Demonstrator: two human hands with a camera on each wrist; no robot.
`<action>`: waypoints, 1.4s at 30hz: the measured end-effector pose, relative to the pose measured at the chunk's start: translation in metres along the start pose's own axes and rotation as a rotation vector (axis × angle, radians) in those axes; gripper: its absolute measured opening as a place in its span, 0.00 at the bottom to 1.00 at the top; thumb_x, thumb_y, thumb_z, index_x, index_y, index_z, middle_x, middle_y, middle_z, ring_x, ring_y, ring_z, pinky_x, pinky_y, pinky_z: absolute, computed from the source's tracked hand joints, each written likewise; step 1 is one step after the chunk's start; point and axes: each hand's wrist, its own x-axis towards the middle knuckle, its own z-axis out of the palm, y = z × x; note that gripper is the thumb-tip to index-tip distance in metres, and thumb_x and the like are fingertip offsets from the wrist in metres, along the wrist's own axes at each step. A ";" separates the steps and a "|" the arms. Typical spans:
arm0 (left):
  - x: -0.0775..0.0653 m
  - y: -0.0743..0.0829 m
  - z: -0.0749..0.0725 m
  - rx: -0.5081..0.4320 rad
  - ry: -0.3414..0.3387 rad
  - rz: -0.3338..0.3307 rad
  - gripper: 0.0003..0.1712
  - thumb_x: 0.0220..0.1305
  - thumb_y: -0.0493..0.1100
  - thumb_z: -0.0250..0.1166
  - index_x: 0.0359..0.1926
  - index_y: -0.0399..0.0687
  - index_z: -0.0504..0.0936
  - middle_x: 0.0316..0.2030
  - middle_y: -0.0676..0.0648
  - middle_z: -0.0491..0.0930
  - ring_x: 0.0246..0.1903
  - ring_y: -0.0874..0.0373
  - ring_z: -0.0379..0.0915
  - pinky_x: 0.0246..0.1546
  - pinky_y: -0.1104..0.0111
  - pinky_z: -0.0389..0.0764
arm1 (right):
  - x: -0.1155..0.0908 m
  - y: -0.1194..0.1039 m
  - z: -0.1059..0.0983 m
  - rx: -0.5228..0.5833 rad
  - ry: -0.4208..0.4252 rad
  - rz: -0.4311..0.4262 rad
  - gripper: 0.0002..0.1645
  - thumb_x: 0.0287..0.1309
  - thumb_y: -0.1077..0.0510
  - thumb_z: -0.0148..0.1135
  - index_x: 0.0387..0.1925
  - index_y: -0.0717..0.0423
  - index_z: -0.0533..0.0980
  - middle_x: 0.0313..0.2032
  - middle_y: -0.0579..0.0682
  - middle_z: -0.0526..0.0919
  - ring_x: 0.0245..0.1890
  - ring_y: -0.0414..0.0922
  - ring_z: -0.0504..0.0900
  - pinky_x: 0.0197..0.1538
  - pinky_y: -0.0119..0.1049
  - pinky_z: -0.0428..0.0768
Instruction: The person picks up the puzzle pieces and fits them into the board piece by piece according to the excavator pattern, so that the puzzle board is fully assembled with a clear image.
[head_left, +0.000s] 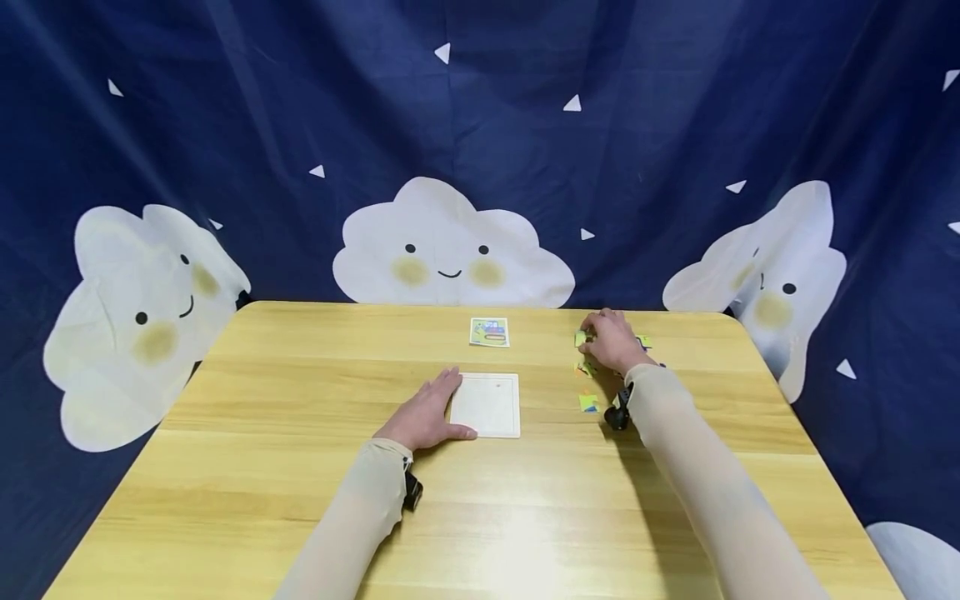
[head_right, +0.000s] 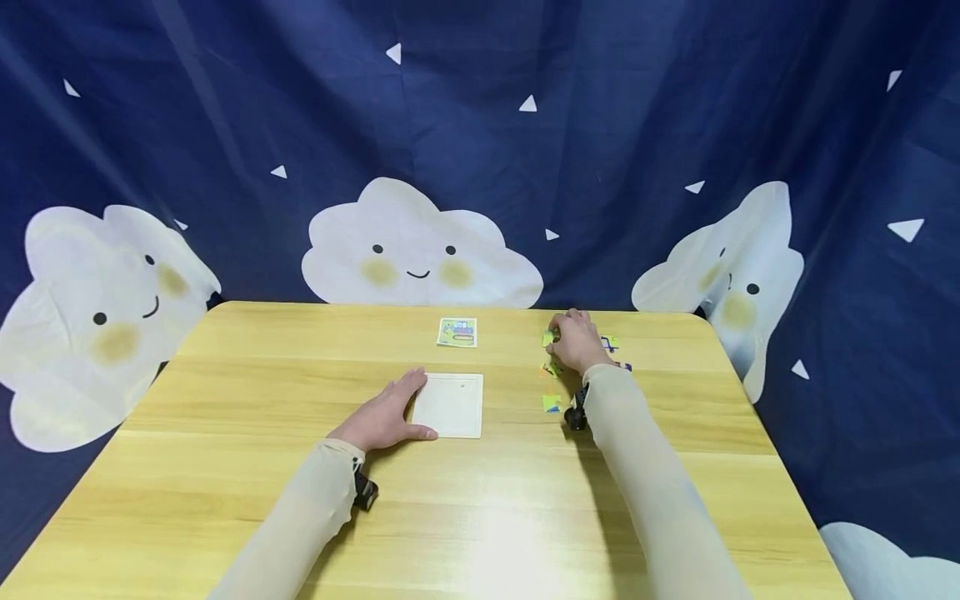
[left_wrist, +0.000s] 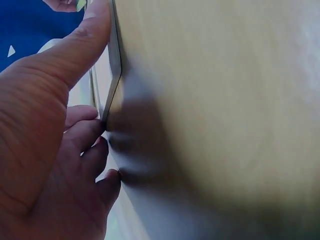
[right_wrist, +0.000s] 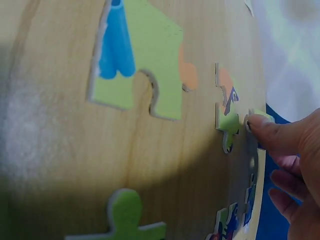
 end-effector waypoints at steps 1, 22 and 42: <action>0.000 0.000 0.000 0.013 -0.001 0.012 0.60 0.52 0.63 0.74 0.76 0.39 0.54 0.76 0.43 0.47 0.74 0.50 0.39 0.72 0.57 0.46 | 0.000 0.000 0.000 0.019 0.001 0.001 0.15 0.59 0.62 0.68 0.47 0.63 0.78 0.47 0.59 0.73 0.50 0.56 0.66 0.56 0.52 0.69; 0.001 0.001 -0.001 0.030 -0.014 -0.027 0.60 0.49 0.66 0.73 0.74 0.39 0.59 0.76 0.41 0.43 0.74 0.45 0.40 0.70 0.53 0.52 | -0.030 -0.105 0.029 0.507 -0.047 -0.182 0.03 0.58 0.69 0.64 0.32 0.60 0.79 0.29 0.51 0.80 0.29 0.48 0.81 0.32 0.37 0.81; 0.004 0.000 -0.001 0.043 0.032 -0.026 0.57 0.46 0.66 0.75 0.70 0.41 0.66 0.75 0.40 0.49 0.68 0.33 0.52 0.65 0.45 0.61 | -0.022 -0.152 0.079 0.505 -0.115 -0.104 0.05 0.61 0.72 0.61 0.33 0.61 0.80 0.26 0.49 0.80 0.24 0.41 0.80 0.28 0.31 0.81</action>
